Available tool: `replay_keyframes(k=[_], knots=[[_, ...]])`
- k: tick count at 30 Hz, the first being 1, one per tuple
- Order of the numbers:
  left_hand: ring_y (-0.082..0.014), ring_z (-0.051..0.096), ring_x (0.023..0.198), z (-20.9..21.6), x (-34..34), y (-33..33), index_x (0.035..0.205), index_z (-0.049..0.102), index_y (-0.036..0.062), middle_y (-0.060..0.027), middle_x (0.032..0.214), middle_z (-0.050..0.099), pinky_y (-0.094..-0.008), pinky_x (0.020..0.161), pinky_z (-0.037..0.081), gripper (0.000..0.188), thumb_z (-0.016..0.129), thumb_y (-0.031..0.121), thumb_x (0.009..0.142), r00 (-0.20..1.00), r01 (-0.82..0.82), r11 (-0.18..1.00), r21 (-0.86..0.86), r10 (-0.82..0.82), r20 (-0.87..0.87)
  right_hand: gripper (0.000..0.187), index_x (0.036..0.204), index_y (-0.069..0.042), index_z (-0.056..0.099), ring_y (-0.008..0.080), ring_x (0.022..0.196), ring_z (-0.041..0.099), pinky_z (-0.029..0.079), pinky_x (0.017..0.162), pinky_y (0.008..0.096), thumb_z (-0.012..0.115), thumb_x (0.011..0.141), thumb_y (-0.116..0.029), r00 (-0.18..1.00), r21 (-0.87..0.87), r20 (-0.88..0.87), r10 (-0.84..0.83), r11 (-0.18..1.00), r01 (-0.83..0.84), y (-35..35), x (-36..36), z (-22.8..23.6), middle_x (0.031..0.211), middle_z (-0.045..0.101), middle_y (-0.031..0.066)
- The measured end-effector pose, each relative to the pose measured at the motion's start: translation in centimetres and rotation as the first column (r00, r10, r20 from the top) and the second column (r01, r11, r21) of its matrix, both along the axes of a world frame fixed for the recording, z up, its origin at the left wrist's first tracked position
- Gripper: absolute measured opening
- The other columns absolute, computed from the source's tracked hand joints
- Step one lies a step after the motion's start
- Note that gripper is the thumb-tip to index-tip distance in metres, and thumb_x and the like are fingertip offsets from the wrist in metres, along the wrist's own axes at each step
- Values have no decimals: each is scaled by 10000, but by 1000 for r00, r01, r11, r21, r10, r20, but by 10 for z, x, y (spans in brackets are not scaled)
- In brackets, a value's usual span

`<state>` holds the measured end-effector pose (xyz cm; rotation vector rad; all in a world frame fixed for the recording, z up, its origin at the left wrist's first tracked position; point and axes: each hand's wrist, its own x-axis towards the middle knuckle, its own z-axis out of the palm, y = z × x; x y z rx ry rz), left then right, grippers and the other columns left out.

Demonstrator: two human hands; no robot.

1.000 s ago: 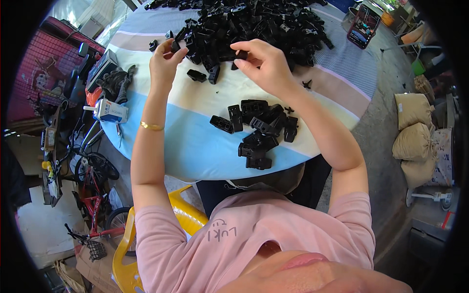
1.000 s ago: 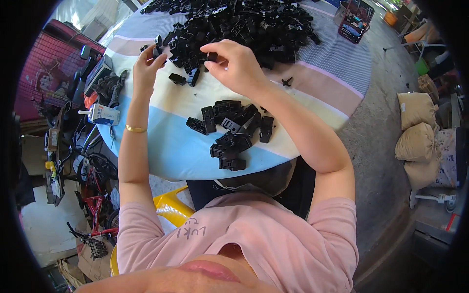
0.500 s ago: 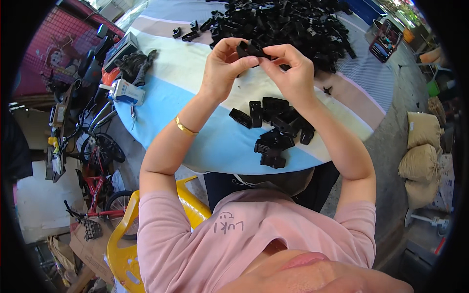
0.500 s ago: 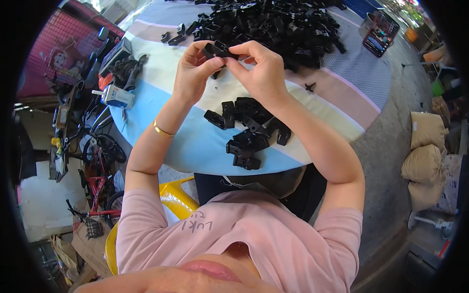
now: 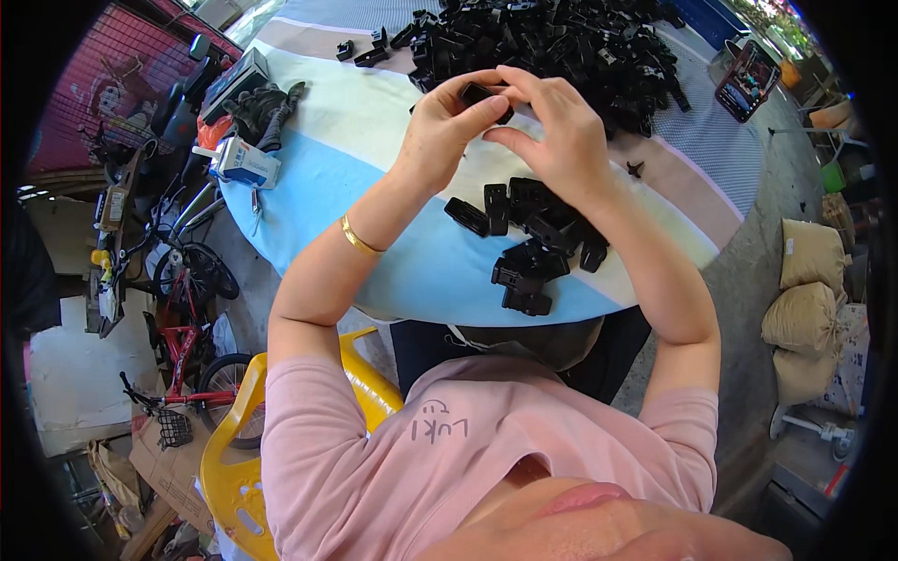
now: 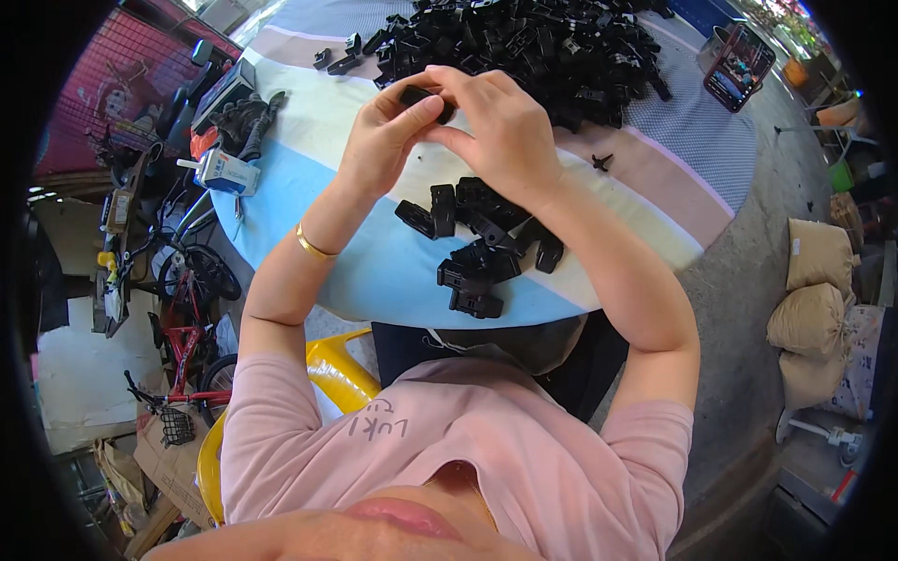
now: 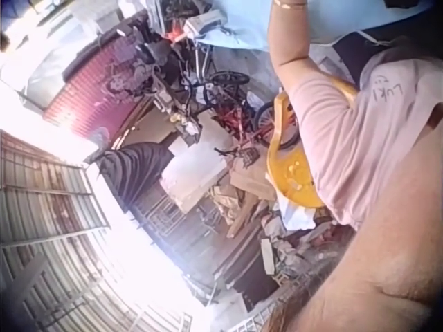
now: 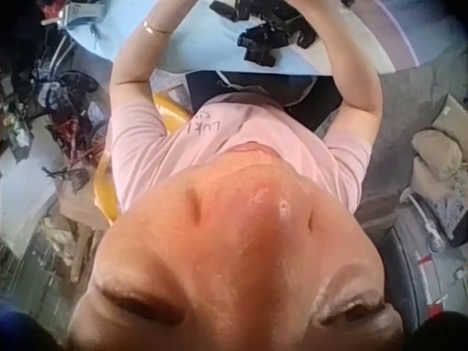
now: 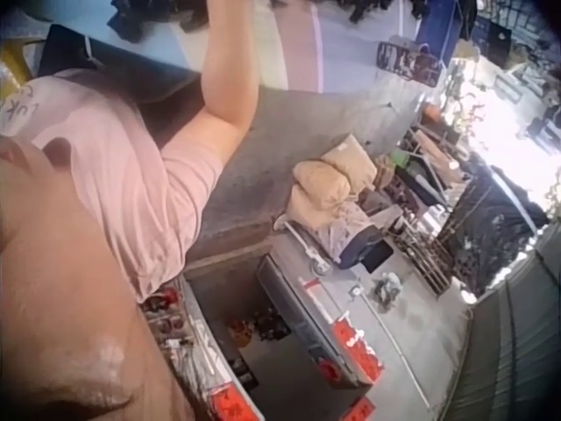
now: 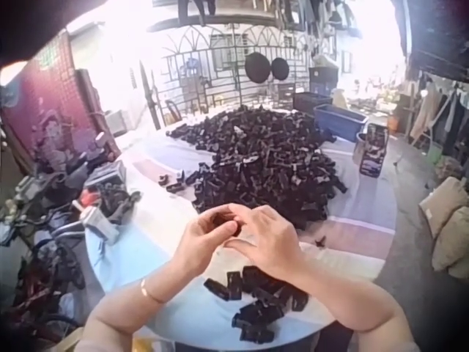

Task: The recorder is assembling small black plastic components by snapping pieces together at a workstation.

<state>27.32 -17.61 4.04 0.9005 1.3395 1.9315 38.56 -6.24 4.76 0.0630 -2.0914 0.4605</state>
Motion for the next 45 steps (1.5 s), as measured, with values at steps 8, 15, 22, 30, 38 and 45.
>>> replay_keyframes(k=[8,15,22,30,38,45], knots=[[-175,600,837,24,7,-19,1233,492,81,-104,911,634,-300,706,483,448,638,76,809,656,-26,938,-346,-245,-714,193,985,-32,649,70,750,622,486,633,203,656,834,-152,994,-434,-14,-106,896,89,75,7,-4,860,677,64],[-262,549,799,2,25,-19,1106,591,66,-116,899,613,-354,746,462,379,615,333,838,130,50,993,-111,-117,-985,331,1000,-82,636,231,870,579,485,741,337,691,740,-279,832,238,393,-392,917,320,55,6,-12,931,607,34],[-268,586,760,7,-52,-12,786,680,25,-112,731,642,-347,691,469,389,656,413,781,460,-498,845,-196,66,-885,267,967,-85,623,223,864,579,483,747,326,670,727,-192,860,222,341,-379,922,318,50,2,-14,916,618,34],[-281,580,835,-6,-27,-9,784,691,33,-142,764,628,-377,746,472,441,670,470,733,120,-627,752,-203,-165,-979,300,1036,-58,624,129,734,589,485,606,236,652,737,-50,992,-228,123,-24,972,52,45,-5,-14,848,617,37],[-312,585,828,-10,-89,15,786,693,24,-167,812,631,-373,747,475,464,669,484,730,240,-697,709,-110,87,-967,268,1006,-37,641,93,656,571,475,593,206,673,741,-45,981,-279,194,30,960,25,42,-3,-13,829,611,29],[-283,617,769,-27,-114,33,931,647,-16,-162,833,645,-363,710,473,510,690,444,714,373,-695,675,-247,45,-927,279,1011,-37,625,141,659,590,488,603,234,646,733,-34,978,-273,187,91,961,-38,36,-3,-15,890,609,71]])
